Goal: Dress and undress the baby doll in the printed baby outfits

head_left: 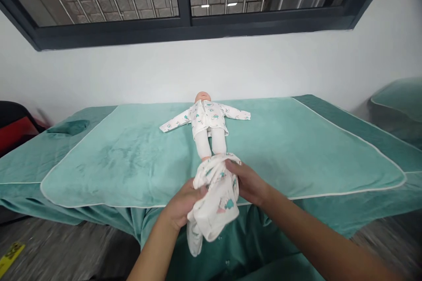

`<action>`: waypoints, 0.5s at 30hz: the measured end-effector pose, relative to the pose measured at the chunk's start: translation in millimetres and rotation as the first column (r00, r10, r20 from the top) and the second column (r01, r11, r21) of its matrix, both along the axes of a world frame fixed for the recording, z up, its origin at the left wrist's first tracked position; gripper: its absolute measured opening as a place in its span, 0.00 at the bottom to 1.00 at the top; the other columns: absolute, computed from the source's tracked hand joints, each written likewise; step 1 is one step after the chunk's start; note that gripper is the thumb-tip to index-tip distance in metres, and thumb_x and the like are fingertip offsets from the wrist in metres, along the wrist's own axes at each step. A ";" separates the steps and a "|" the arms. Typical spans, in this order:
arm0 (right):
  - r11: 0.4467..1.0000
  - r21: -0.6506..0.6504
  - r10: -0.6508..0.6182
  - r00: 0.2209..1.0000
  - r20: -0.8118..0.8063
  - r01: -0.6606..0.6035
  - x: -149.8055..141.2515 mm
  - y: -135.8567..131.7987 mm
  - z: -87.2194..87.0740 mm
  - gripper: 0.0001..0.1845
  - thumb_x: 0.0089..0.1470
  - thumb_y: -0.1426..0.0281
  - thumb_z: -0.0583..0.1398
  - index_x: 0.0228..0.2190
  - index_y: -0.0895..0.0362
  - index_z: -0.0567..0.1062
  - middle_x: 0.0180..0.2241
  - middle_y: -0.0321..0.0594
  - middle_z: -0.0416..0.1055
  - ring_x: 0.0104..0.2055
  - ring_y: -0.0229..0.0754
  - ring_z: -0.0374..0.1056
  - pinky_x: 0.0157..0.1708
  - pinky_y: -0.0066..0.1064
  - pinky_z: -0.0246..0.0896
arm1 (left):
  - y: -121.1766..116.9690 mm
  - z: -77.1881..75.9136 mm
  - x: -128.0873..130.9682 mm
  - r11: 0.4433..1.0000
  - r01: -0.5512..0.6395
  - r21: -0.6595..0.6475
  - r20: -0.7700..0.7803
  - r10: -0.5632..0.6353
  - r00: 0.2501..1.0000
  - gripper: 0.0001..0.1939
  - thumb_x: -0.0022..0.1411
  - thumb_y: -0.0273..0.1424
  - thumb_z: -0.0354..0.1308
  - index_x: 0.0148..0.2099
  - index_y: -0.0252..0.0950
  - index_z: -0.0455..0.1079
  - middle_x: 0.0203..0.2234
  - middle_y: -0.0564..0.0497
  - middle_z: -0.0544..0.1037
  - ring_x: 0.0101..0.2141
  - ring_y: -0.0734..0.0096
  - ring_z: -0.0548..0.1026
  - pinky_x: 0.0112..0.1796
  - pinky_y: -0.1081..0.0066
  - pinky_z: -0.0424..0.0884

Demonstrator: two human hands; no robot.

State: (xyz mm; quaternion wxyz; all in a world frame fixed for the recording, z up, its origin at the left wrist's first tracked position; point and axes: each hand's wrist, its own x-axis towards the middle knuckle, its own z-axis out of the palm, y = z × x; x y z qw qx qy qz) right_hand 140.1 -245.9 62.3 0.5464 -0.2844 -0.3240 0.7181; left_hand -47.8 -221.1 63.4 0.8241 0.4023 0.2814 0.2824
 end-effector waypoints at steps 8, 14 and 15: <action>0.979 -0.119 0.169 0.985 0.034 -0.163 -24.2 -55.1 -52.3 0.26 0.44 0.55 0.72 0.40 0.59 0.80 0.31 0.41 0.77 0.33 0.40 0.71 0.37 0.32 0.65 | -14.5 -26.0 2.2 0.984 -0.166 -0.065 0.012 0.167 0.986 0.29 0.44 0.36 0.75 0.48 0.30 0.76 0.38 0.41 0.83 0.39 0.52 0.81 0.45 0.60 0.75; 0.996 -0.062 0.078 0.966 0.248 -0.064 -0.6 -45.2 -61.4 0.23 0.47 0.57 0.71 0.41 0.57 0.80 0.39 0.41 0.79 0.40 0.45 0.73 0.44 0.38 0.67 | -14.9 -14.0 15.7 0.985 -0.172 -0.026 -0.154 0.166 0.974 0.27 0.51 0.38 0.72 0.51 0.32 0.75 0.40 0.41 0.83 0.39 0.55 0.80 0.45 0.61 0.74; 0.998 -0.052 -0.011 0.951 0.310 0.029 6.4 -37.4 -58.8 0.22 0.48 0.56 0.70 0.41 0.57 0.80 0.40 0.42 0.79 0.41 0.47 0.73 0.45 0.40 0.67 | -11.3 -7.8 18.3 0.985 -0.171 0.025 -0.194 0.172 0.966 0.25 0.53 0.38 0.70 0.52 0.33 0.74 0.41 0.42 0.83 0.40 0.56 0.80 0.45 0.62 0.73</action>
